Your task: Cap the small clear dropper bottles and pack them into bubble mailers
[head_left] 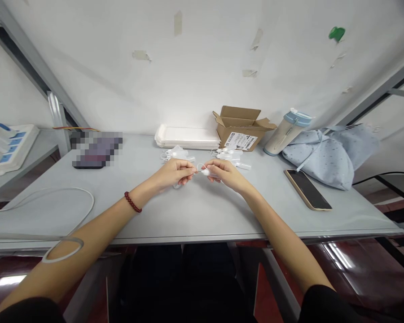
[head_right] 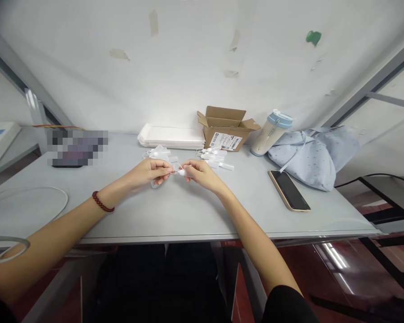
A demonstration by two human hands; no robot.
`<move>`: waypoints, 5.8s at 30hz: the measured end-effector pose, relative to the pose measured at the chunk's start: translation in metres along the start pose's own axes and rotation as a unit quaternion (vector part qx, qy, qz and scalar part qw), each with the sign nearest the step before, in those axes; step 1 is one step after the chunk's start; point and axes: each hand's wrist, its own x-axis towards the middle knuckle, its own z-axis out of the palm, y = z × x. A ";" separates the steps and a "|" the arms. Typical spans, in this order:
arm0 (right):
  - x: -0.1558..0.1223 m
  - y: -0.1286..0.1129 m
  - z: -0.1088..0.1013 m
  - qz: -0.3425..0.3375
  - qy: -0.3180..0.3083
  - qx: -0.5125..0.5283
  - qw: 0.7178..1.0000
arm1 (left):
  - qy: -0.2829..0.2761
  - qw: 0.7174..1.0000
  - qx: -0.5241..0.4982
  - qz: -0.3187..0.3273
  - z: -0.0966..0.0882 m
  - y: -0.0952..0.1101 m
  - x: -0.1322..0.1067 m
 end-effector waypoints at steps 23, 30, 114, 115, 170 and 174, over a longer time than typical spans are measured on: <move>-0.001 0.002 0.007 0.026 -0.051 0.055 0.997 | 0.047 0.997 0.060 0.024 0.013 -0.002 -0.002; -0.001 0.003 0.008 0.033 -0.060 0.078 0.995 | 0.039 0.996 0.080 0.028 0.014 -0.003 -0.004; -0.009 0.011 -0.073 0.227 -0.053 -0.385 0.893 | 0.305 0.883 0.356 -0.011 -0.049 -0.009 0.008; -0.008 0.011 -0.072 0.229 -0.060 -0.386 0.892 | 0.301 0.885 0.356 -0.008 -0.047 -0.008 0.008; -0.001 0.006 -0.014 -0.003 0.005 -0.126 0.992 | 0.018 0.964 0.245 0.106 0.002 0.000 -0.003; -0.001 0.006 -0.014 -0.004 0.002 -0.113 0.994 | 0.019 0.964 0.244 0.103 0.001 -0.002 -0.002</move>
